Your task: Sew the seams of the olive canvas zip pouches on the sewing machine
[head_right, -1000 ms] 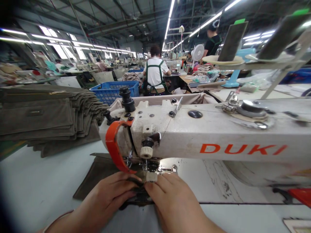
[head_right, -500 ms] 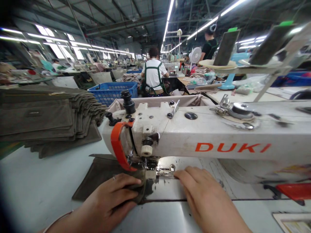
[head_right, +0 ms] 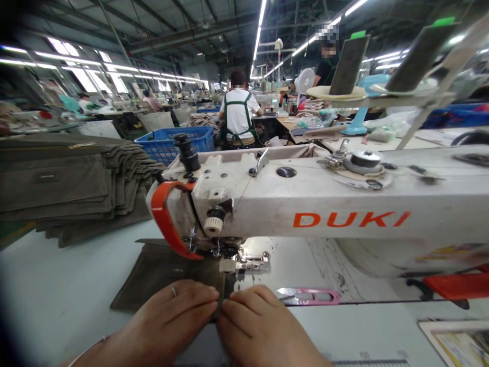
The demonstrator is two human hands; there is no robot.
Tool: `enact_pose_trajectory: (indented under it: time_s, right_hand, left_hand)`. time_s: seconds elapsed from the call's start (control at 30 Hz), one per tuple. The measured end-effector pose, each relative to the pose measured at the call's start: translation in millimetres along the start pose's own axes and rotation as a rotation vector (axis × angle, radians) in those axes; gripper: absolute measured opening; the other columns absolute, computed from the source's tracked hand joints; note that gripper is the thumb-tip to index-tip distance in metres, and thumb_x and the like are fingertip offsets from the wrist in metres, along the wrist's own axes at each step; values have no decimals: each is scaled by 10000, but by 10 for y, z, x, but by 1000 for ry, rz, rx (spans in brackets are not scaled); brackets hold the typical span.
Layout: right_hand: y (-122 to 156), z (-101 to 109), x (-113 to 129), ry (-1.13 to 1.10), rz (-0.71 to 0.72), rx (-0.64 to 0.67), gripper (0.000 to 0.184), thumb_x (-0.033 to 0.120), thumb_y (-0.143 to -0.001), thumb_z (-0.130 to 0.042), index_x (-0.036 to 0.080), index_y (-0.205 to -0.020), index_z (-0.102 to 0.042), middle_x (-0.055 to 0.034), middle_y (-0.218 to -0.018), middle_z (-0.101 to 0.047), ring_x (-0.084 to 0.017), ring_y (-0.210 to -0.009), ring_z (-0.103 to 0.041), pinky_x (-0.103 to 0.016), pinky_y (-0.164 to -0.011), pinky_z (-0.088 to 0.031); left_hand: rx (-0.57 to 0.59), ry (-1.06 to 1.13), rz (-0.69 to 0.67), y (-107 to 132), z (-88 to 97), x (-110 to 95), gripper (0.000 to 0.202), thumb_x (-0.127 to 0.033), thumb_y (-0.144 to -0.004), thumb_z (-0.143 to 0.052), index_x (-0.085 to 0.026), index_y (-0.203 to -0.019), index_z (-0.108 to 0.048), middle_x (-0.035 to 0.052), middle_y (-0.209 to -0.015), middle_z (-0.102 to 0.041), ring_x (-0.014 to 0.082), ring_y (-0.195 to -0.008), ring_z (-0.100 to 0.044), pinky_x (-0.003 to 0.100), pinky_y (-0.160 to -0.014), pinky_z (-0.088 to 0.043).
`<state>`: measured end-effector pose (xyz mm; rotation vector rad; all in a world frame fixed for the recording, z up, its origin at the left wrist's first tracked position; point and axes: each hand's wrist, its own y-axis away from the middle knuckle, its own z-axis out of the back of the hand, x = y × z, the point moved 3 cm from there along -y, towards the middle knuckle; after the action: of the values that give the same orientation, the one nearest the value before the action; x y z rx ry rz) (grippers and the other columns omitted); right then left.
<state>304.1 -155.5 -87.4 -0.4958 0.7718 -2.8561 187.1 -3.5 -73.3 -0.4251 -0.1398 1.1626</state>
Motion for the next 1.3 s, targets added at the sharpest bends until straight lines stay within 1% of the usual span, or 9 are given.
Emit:
enact_pose_trajectory:
  time_s: [0.17, 0.27, 0.33, 0.4, 0.67, 0.8, 0.93, 1.17, 1.3]
  right_hand:
    - [-5, 13, 19, 60, 42, -120, 191, 174, -998, -491, 182, -1080, -664, -8, -986, -737, -147, -937, -650, -292, -872, -523]
    - [-28, 8, 8, 75, -43, -170, 179, 145, -969, -513, 186, -1034, -675, -27, -974, -733, -144, -897, -664, -266, -835, -544]
    - [-38, 4, 0, 78, -77, -179, 189, 136, -962, -505, 186, -1019, -679, -39, -974, -728, -145, -877, -667, -257, -808, -556]
    - [-50, 5, 12, 87, -21, -162, 213, 121, -971, -481, 186, -1015, -678, -31, -952, -729, -145, -859, -666, -265, -802, -558]
    - [-177, 9, -29, 132, 57, -149, 347, 119, -1015, -345, 182, -950, -680, -20, -898, -733, -152, -761, -665, -275, -713, -546]
    - [-198, -4, -110, 86, 51, -33, 242, 131, -950, -463, 184, -1090, -653, -39, -1001, -724, -178, -850, -668, -299, -733, -564]
    - [-204, 58, -180, -26, -80, 53, 355, 66, -866, -474, 182, -1178, -599, -66, -1161, -684, -212, -1035, -641, -358, -870, -552]
    - [-230, 172, -199, -102, -164, -23, 420, 40, -860, -442, 198, -1224, -581, -82, -1106, -684, -202, -996, -634, -341, -859, -552]
    - [-219, 114, -209, -75, -156, 48, 479, 38, -824, -466, 212, -1252, -589, -72, -1169, -668, -248, -1055, -605, -425, -905, -530]
  left_hand:
    - [-50, -27, -19, -67, 6, -15, 296, -135, -1030, -338, -104, -1099, -624, 68, -1064, -693, 171, -971, -619, 280, -888, -538]
    - [-90, -76, -53, -80, -35, -14, 328, -139, -1034, -311, -115, -1055, -637, 64, -1007, -704, 166, -926, -627, 271, -840, -546]
    - [-124, -88, -57, -86, -41, -11, 344, -131, -1034, -298, -124, -1022, -642, 55, -960, -708, 160, -886, -634, 266, -825, -545]
    - [-133, -73, -49, -90, -22, -4, 340, -136, -1039, -302, -123, -1016, -641, 45, -961, -710, 152, -883, -641, 258, -849, -535]
    - [22, 39, 4, -108, 64, 80, 314, -160, -1041, -309, -114, -1089, -616, 52, -1089, -699, 150, -1053, -634, 250, -1022, -463]
    - [50, 55, 22, -116, 18, 156, 227, -121, -1000, -402, -119, -1104, -604, 52, -1125, -686, 141, -1104, -612, 251, -1073, -424]
    - [95, 61, 42, -151, 17, 247, 218, -90, -980, -434, -122, -1113, -604, 58, -1146, -683, 150, -1108, -614, 265, -1052, -455]
    - [97, 107, 51, -167, -11, 350, 184, -91, -985, -474, -127, -1121, -594, 56, -1205, -661, 163, -1142, -593, 290, -1089, -419]
    - [83, 83, 66, -143, -39, 365, 187, -101, -994, -471, -137, -1134, -589, 56, -1216, -652, 162, -1133, -596, 290, -1071, -435]
